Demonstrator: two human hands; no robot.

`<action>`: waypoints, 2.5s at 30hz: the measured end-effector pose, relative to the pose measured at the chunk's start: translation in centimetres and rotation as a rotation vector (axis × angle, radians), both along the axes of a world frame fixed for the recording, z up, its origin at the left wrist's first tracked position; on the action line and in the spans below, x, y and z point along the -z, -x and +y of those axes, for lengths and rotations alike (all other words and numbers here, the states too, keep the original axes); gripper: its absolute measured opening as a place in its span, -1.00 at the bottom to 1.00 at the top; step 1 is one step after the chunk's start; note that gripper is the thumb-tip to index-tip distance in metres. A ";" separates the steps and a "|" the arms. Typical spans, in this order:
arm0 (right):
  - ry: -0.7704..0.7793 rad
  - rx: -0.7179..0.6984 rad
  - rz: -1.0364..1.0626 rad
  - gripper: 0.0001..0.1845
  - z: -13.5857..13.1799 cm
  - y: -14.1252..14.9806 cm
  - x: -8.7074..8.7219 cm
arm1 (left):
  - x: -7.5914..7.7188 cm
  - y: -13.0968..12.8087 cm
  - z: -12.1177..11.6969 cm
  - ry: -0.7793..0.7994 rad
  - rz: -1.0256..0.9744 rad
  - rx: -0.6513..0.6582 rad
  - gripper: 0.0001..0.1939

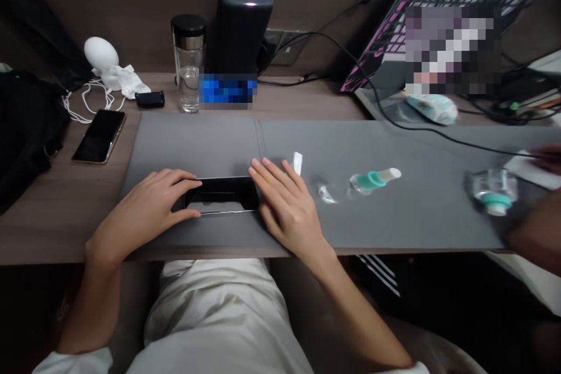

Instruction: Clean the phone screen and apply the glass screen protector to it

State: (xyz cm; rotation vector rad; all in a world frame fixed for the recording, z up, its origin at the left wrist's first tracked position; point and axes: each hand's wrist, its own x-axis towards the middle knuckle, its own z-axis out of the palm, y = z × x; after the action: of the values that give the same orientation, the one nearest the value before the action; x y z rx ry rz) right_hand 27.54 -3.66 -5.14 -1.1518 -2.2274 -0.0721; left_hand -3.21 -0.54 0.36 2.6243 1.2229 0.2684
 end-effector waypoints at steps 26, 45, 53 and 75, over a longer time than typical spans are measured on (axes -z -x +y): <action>0.176 -0.104 -0.164 -0.59 -1.1 -2.6 -2.0 | -0.8 -1.0 -1.2 -0.136 0.140 0.052 -0.59; -0.108 -0.115 -0.268 -0.71 -1.0 -1.7 -2.4 | -0.9 -1.5 -1.6 -0.276 0.210 0.132 -0.61; -0.114 -0.099 -0.259 -0.71 -1.0 -1.6 -2.2 | -1.0 -1.6 -1.4 -0.286 0.216 0.145 -0.62; -0.128 -0.079 -0.172 -0.74 -0.6 -1.4 -2.1 | -1.2 -0.8 -1.2 -0.138 0.190 0.084 -0.57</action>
State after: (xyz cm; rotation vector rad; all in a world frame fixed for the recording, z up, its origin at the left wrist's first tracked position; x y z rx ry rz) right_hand 28.93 -4.31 -3.02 -1.0202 -2.3783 -0.2872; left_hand -2.36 -1.72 1.55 2.8686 1.1857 0.0929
